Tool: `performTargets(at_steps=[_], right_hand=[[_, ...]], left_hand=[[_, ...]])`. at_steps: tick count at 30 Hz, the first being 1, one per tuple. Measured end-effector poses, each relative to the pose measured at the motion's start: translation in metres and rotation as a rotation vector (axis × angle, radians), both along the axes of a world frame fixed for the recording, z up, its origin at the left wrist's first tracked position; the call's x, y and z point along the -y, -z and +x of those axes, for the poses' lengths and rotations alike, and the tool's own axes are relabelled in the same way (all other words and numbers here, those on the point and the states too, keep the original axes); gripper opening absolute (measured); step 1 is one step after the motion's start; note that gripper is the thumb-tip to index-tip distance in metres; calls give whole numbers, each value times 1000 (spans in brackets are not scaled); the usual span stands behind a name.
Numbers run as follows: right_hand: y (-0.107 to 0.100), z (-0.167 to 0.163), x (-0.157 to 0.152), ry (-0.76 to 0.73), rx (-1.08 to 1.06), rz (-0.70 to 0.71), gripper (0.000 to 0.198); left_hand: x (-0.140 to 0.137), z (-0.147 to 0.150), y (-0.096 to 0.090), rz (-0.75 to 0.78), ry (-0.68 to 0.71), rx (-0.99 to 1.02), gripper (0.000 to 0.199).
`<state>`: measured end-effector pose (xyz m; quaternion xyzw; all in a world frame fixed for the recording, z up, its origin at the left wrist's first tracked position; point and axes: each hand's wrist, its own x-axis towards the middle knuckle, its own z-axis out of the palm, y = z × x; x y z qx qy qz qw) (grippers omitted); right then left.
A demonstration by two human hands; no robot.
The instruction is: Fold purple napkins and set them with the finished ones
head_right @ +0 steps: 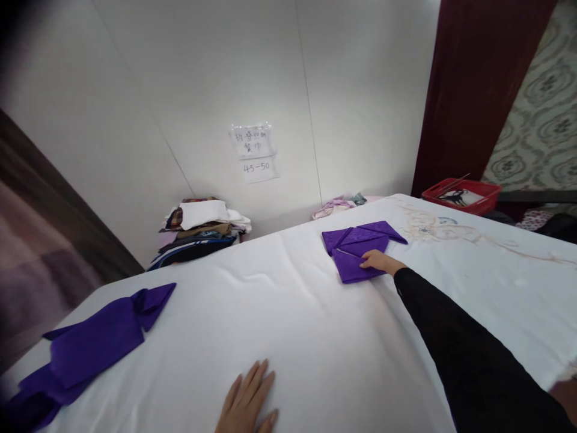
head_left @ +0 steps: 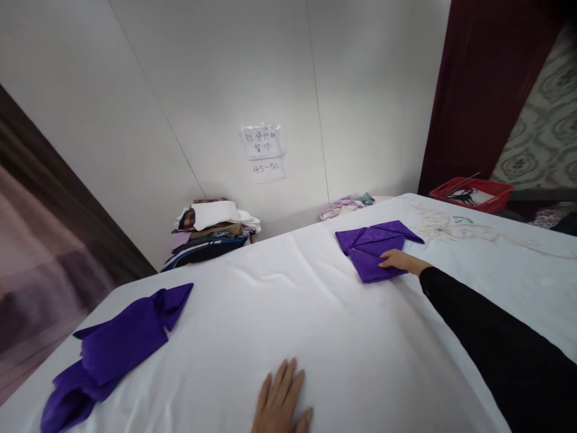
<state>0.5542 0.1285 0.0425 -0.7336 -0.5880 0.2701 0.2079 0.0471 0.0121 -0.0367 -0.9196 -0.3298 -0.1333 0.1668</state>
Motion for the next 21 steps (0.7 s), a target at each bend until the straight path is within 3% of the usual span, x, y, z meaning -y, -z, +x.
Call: performTargets(at_steps=[4, 9, 21], right_hand=[[-9, 7, 3, -72, -58, -64, 33], [-16, 5, 14, -112, -179, -139, 33], [-9, 12, -9, -107, -82, -54, 35]], left_hand=[[-2, 0, 5, 65, 21, 12, 57], [6, 8, 10, -8, -125, 78, 49], [7, 9, 13, -38, -154, 79, 50]])
